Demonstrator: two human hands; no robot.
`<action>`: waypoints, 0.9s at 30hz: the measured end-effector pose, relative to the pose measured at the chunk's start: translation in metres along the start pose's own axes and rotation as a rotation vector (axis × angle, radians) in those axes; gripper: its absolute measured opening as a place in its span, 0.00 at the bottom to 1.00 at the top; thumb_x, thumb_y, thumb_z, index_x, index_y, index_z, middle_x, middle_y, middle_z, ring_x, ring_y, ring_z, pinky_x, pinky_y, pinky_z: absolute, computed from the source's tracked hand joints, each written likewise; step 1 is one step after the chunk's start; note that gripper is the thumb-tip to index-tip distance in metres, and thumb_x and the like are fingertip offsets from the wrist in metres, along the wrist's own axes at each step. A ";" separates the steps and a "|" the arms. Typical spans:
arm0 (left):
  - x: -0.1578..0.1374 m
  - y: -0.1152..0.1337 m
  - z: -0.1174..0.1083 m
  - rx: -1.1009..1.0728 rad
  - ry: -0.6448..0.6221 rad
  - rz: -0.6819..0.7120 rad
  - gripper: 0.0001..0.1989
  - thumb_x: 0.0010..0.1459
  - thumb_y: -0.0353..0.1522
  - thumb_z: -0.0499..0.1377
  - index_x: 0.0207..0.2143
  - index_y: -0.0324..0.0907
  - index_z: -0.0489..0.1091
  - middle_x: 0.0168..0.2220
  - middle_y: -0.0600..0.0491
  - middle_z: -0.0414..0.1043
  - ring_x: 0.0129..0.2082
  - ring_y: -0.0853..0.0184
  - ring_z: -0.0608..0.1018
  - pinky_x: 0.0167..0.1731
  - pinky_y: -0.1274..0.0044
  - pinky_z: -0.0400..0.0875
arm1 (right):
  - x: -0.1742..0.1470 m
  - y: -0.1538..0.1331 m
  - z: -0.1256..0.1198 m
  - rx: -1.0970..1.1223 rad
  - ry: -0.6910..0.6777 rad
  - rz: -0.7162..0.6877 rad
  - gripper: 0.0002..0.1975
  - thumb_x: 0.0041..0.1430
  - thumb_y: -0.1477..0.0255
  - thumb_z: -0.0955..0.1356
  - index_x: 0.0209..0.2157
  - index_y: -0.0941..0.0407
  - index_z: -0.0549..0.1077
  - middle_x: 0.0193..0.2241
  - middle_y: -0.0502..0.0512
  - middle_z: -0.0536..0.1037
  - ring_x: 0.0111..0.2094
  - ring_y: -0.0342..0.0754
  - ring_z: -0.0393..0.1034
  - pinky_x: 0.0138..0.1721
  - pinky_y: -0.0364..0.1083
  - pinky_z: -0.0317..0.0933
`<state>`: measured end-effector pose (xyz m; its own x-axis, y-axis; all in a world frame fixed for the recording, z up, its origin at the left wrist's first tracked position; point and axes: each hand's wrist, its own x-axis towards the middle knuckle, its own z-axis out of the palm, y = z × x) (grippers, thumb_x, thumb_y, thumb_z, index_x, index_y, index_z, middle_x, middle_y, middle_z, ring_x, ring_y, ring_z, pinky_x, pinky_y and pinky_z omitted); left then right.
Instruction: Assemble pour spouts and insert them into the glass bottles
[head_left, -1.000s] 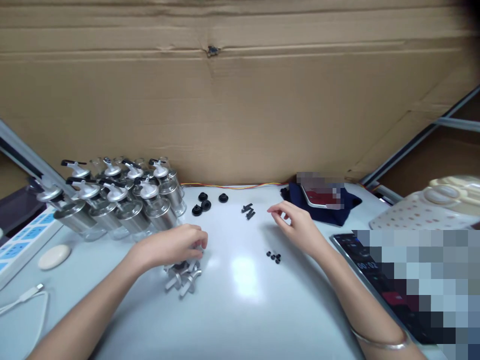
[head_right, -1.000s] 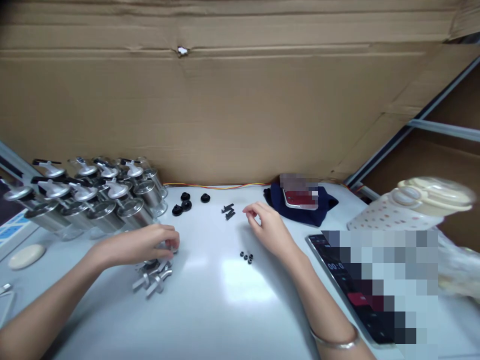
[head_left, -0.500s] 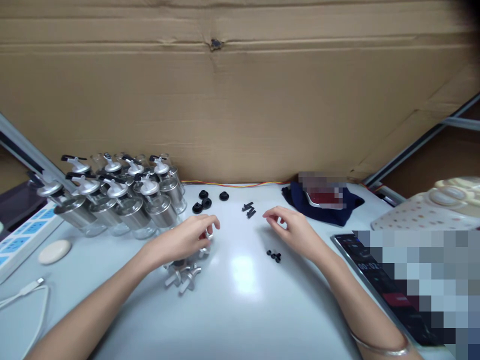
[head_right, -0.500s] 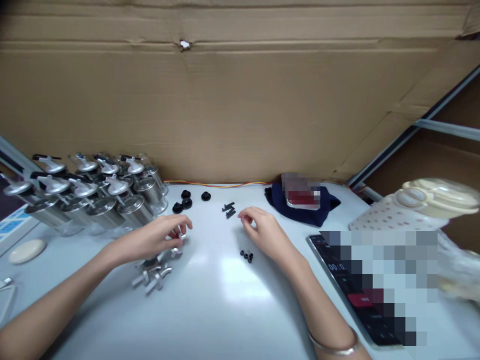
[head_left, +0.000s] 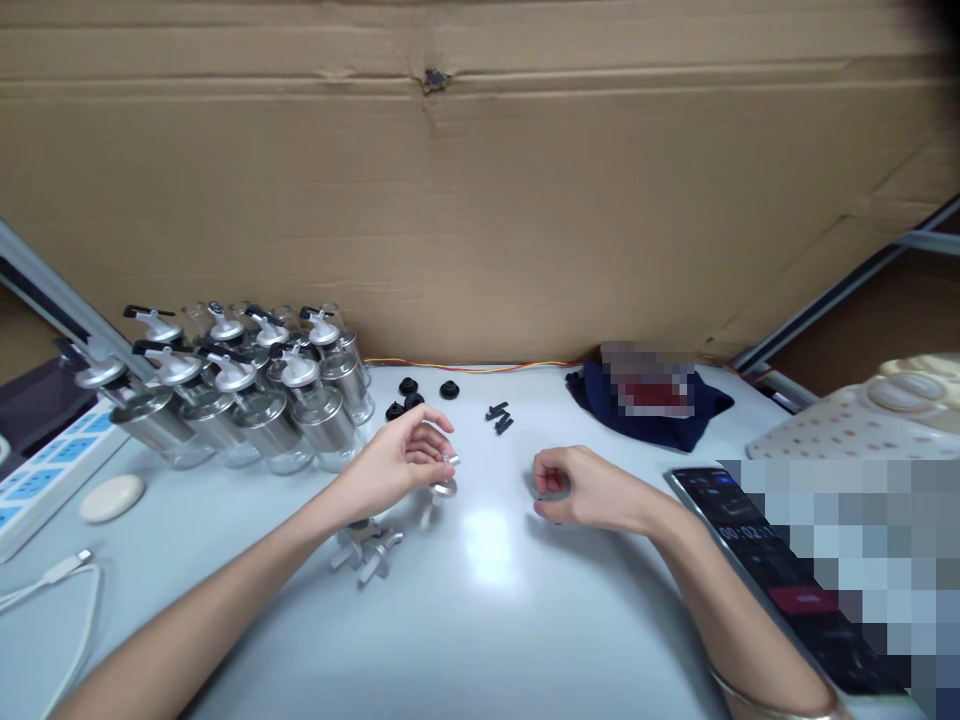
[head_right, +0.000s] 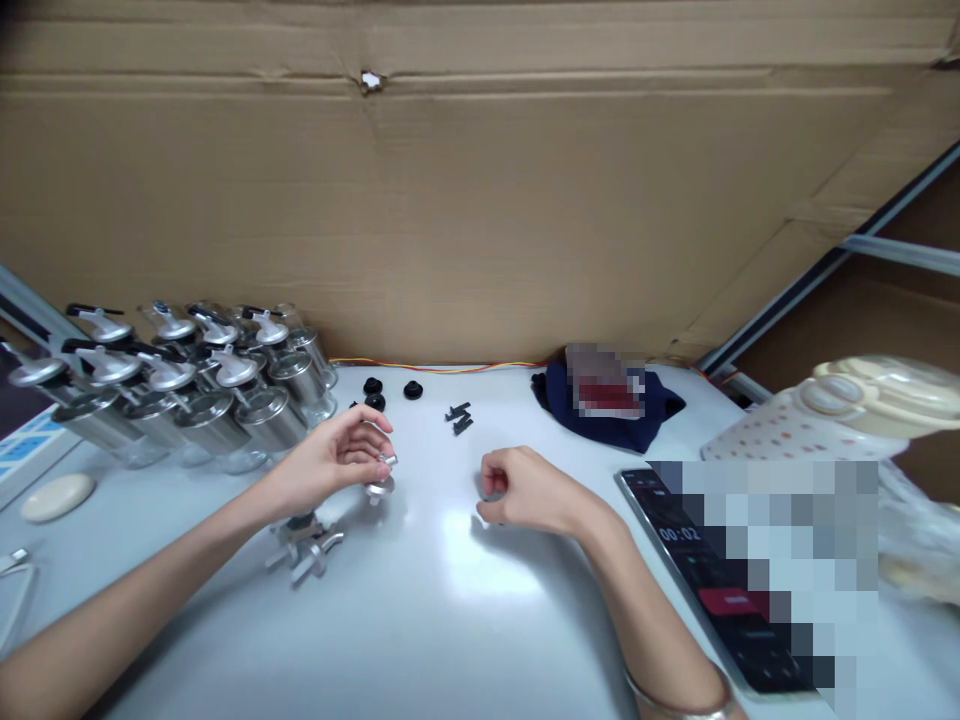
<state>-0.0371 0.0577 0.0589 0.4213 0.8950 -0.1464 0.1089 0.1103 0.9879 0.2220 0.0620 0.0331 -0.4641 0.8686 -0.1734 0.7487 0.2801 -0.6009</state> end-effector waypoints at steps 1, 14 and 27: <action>-0.001 0.002 0.001 -0.003 0.007 0.000 0.18 0.43 0.26 0.64 0.37 0.42 0.61 0.31 0.57 0.70 0.29 0.72 0.73 0.33 0.75 0.68 | 0.000 0.001 0.002 -0.014 0.010 -0.019 0.04 0.41 0.75 0.67 0.19 0.55 0.66 0.19 0.46 0.66 0.21 0.42 0.56 0.24 0.42 0.54; -0.005 0.001 0.009 -0.068 -0.001 0.016 0.16 0.49 0.28 0.63 0.39 0.42 0.60 0.34 0.56 0.68 0.35 0.68 0.75 0.35 0.74 0.67 | 0.004 -0.018 0.009 0.483 0.230 -0.154 0.06 0.47 0.76 0.66 0.23 0.54 0.63 0.28 0.54 0.78 0.30 0.47 0.72 0.33 0.46 0.66; -0.011 0.008 0.016 -0.016 -0.009 0.027 0.16 0.49 0.28 0.61 0.39 0.43 0.59 0.33 0.56 0.68 0.31 0.69 0.74 0.34 0.74 0.66 | 0.009 -0.037 0.037 0.528 0.586 -0.293 0.09 0.58 0.72 0.66 0.36 0.54 0.78 0.28 0.53 0.77 0.29 0.46 0.71 0.31 0.46 0.64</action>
<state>-0.0261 0.0421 0.0672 0.4317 0.8939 -0.1205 0.0828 0.0937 0.9921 0.1726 0.0441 0.0252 -0.1749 0.9030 0.3923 0.2489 0.4261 -0.8698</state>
